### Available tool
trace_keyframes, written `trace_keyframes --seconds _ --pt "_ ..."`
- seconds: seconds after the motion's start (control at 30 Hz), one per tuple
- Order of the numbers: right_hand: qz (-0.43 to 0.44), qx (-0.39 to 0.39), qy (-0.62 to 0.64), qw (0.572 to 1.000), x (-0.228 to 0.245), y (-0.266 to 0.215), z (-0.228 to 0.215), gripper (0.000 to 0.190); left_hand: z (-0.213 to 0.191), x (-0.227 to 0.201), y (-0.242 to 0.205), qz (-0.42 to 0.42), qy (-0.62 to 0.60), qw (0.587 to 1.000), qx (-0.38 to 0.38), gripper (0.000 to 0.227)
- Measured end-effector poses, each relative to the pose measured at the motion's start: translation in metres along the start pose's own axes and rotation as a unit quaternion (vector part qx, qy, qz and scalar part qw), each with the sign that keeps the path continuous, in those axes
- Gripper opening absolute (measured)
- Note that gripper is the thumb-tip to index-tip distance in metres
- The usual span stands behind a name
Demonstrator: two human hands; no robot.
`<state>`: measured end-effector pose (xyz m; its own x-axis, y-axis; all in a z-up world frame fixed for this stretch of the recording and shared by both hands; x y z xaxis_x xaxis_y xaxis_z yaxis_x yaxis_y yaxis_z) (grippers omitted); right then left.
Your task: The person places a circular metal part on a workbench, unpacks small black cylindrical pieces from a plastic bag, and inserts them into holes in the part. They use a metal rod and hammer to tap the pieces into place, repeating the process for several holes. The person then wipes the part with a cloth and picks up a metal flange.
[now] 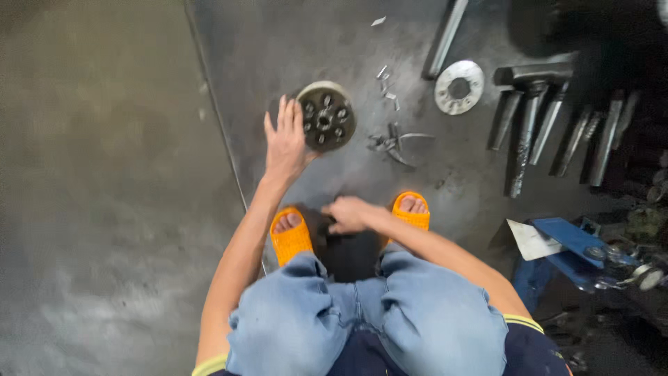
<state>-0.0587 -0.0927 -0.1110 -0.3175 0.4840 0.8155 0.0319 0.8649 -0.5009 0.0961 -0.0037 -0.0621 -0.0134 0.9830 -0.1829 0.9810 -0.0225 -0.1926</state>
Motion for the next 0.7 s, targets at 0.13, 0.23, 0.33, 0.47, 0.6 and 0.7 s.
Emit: trace_keyframes --seconds 0.13,0.23,0.33,0.47,0.6,0.7 --pt "0.04 -0.149 0.174 0.972 -0.028 -0.069 -0.037 0.049 -0.025 -0.007 0.014 0.05 0.105 0.99 0.077 0.073" --pt "0.098 -0.303 0.314 0.894 -0.082 -0.138 -0.046 0.042 -0.004 -0.052 0.044 0.143 0.172 0.962 0.154 0.058" --pt "0.107 -0.469 0.386 0.787 -0.122 -0.2 -0.043 0.042 -0.033 -0.166 0.078 0.292 0.149 0.937 0.122 0.027" --pt "0.119 -0.623 0.404 0.658 -0.144 -0.266 -0.021 0.049 -0.004 -0.282 0.128 0.361 0.113 0.926 0.016 0.032" --pt "0.151 -0.702 0.38 0.584 -0.135 -0.324 0.008 0.066 0.044 -0.346 0.16 0.298 0.072 0.952 0.008 0.039" --pt "0.127 -0.722 0.45 0.509 -0.144 -0.367 0.033 0.063 0.082 -0.356 0.174 0.246 0.143 0.959 -0.009 0.036"
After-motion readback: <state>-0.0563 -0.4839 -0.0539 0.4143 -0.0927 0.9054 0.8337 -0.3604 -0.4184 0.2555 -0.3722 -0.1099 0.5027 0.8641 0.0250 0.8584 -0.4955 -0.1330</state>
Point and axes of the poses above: each hand's wrist, its own y-axis towards the middle knuckle, its own z-axis out of the palm, x = y × z, the point moved 10 cm from there along y, towards the middle knuckle, and after that the axes turned 10 degrees about -z, right-handed, at the moved point
